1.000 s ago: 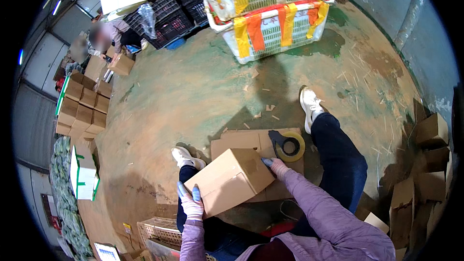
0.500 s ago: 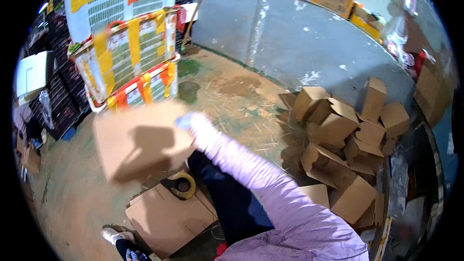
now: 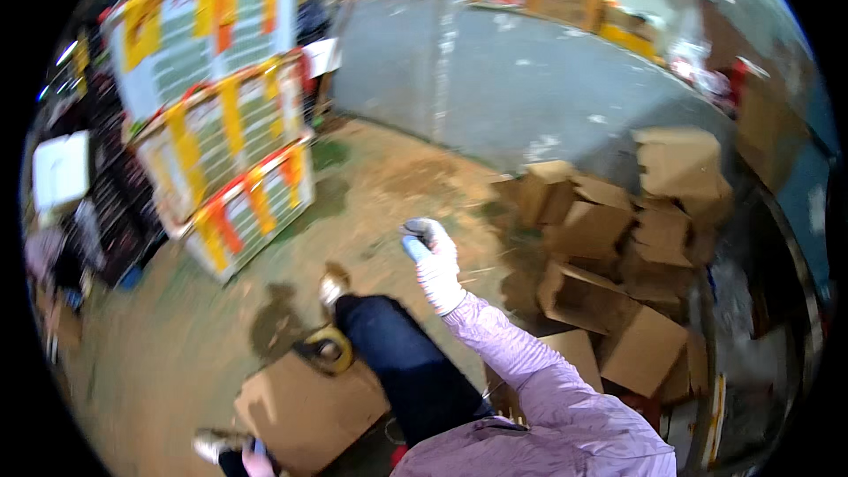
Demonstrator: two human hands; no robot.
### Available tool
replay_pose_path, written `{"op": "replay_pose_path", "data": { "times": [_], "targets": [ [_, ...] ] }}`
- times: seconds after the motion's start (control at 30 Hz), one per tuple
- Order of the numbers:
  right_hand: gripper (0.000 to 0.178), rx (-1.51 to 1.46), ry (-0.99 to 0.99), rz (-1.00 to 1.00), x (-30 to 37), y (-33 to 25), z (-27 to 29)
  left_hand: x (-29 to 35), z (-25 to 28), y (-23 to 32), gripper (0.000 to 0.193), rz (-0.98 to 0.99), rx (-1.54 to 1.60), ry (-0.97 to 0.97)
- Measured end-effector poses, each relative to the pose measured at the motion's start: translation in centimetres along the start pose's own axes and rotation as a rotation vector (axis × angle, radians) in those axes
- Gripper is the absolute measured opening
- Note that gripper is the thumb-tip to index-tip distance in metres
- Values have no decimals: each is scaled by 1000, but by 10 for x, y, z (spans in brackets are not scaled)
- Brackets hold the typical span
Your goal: The person assembles cardboard boxes by hand, folding the flaps and securing the bottom with a tape dispenser.
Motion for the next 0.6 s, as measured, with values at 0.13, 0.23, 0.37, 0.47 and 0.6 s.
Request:
{"op": "replay_pose_path", "data": {
  "times": [0.13,0.23,0.37,0.47,0.6],
  "targets": [
    [26,76,-435,-311,49,83,-104,-25,-35,-20,31,378,355,186],
    [32,476,-839,-191,145,136,-206,15,64,-172,26,256,-44,398],
    [61,1306,-1052,-213,203,259,-114,46,-34,-131,63,1052,-701,34],
    [76,1521,-1196,-203,226,288,-115,52,-35,-138,60,1121,-625,-23],
    [78,1462,-1349,-175,236,315,-122,87,-49,-184,63,1161,-650,29]
  ]
}}
Point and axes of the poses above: each hand's wrist, its own x-axis away from the middle knuckle, its own z-axis out of the back of the hand, y = z × x, the point moved 4 cm from there along -x, towards the middle knuckle, and after that the axes turned 8 degrees about y, right-handed, at the moved point
